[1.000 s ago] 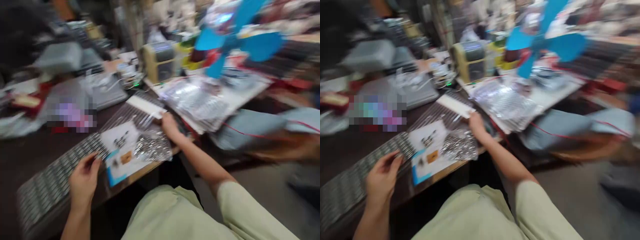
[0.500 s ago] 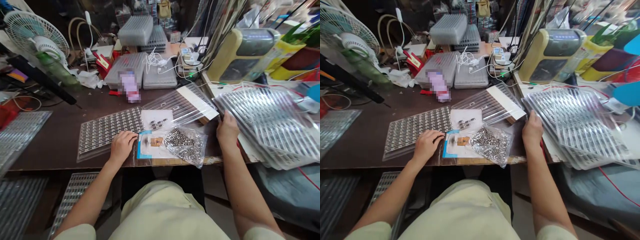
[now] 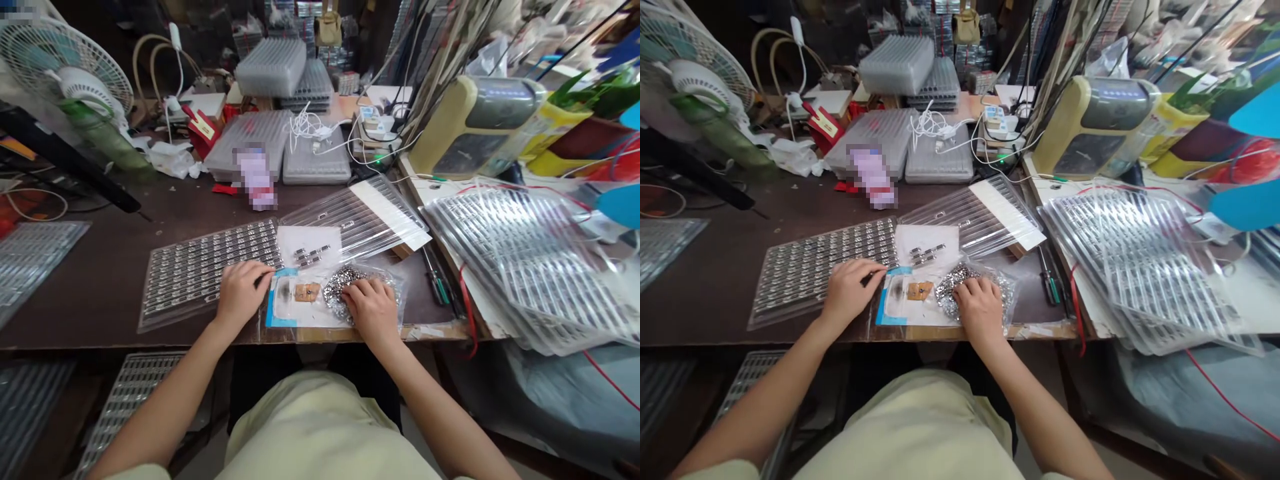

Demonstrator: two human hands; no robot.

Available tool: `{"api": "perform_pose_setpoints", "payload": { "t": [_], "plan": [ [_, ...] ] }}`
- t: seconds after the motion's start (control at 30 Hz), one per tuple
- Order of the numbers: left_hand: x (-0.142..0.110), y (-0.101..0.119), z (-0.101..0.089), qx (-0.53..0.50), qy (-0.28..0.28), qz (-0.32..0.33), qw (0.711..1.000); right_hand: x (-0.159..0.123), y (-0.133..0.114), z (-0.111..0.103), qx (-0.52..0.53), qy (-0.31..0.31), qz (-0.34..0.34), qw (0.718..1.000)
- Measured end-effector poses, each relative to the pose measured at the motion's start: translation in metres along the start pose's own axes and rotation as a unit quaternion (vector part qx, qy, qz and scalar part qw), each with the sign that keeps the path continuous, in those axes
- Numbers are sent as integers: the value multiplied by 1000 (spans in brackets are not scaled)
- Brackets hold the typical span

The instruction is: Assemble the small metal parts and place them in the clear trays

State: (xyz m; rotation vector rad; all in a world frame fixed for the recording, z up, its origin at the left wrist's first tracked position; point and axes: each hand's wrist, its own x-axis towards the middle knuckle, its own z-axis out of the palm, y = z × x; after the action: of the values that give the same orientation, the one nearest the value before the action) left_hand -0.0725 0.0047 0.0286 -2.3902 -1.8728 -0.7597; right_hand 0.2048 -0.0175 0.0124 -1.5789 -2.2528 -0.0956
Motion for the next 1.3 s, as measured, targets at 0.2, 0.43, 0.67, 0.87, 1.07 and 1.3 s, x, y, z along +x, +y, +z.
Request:
{"api": "perform_pose_setpoints", "payload": {
  "t": [0.2, 0.43, 0.67, 0.87, 1.07, 1.3],
  "plan": [
    [74, 22, 32, -19, -66, 9, 998, -1, 3, 5, 45, 46, -4, 998],
    [45, 22, 11, -81, -83, 8, 993, 5, -2, 7, 149, 39, 34, 987],
    [-37, 30, 13, -135, -80, 17, 988, 25, -37, 25, 152, -12, 12, 988],
    [-42, 30, 27, -162, -37, -18, 986, 26, -44, 32, 155, -2, -7, 988],
    [-41, 28, 27, -171, -36, -35, 984, 25, -47, 29, 158, -14, -15, 987],
    [-26, 33, 28, -233, -35, -31, 971, 15, -16, 11, 45, 15, 24, 999]
  ]
}}
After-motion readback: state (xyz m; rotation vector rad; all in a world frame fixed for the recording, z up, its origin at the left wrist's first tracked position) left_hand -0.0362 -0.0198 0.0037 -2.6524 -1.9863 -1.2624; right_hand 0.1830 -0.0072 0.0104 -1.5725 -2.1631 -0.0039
